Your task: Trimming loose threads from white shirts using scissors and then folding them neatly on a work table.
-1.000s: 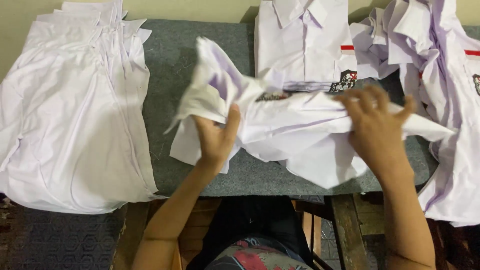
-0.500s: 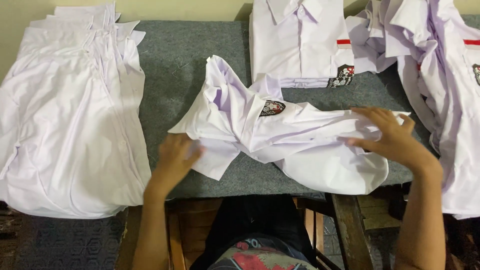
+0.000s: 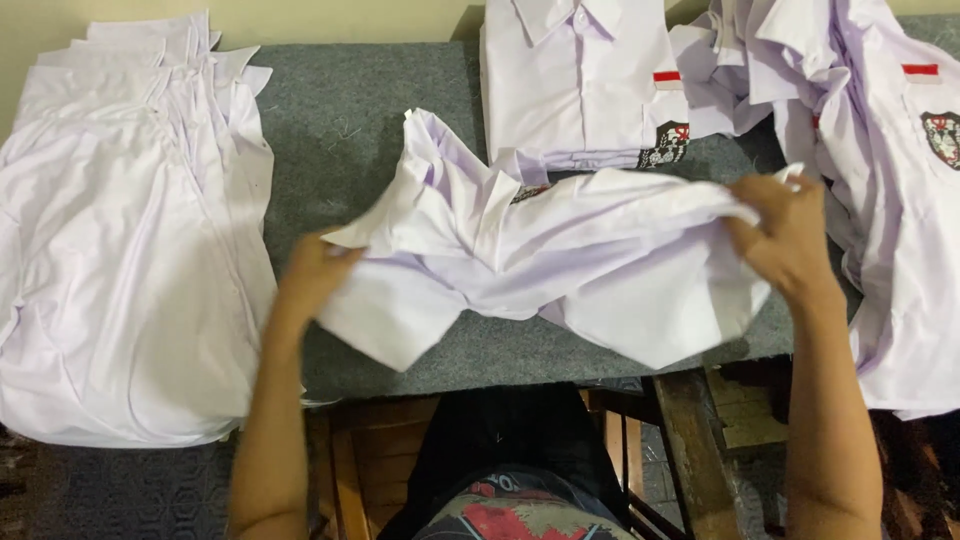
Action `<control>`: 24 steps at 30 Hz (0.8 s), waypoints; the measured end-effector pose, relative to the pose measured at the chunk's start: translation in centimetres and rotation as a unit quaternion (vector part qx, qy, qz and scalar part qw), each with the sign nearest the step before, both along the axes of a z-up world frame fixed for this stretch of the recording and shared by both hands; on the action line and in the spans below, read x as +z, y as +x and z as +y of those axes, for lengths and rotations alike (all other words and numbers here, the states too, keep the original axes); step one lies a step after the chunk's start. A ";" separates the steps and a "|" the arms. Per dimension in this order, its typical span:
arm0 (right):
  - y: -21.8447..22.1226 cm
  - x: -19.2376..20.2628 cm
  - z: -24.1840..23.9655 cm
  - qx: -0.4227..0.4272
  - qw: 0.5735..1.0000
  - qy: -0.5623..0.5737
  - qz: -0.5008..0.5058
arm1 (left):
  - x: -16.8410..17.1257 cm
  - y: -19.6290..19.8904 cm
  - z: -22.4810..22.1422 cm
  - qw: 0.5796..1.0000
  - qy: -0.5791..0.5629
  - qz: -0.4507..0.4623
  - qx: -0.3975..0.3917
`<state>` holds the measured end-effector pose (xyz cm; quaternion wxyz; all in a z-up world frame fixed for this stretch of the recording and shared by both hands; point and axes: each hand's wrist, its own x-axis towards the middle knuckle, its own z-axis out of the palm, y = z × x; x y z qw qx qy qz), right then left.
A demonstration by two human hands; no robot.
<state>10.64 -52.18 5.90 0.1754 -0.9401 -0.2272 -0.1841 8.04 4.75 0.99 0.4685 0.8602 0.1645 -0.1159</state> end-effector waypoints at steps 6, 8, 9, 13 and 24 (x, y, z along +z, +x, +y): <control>4.1 4.4 1.6 -0.091 0.968 0.234 0.020 | 12.0 -2.3 2.9 0.957 -0.110 -0.250 0.094; 4.5 5.0 1.7 -0.104 0.975 0.196 -0.029 | 13.6 -4.9 2.1 0.958 -0.061 -0.270 0.075; 4.6 5.3 1.6 -0.121 0.977 0.156 -0.078 | 14.3 -6.0 1.5 0.956 -0.015 -0.288 0.051; 4.3 2.1 0.0 -0.127 0.984 0.056 -0.114 | 14.7 -10.2 1.2 0.999 0.041 -0.011 0.026; -1.6 -1.9 -1.0 -0.082 0.984 -0.132 0.086 | 8.7 -13.8 1.7 0.942 0.144 0.301 -0.038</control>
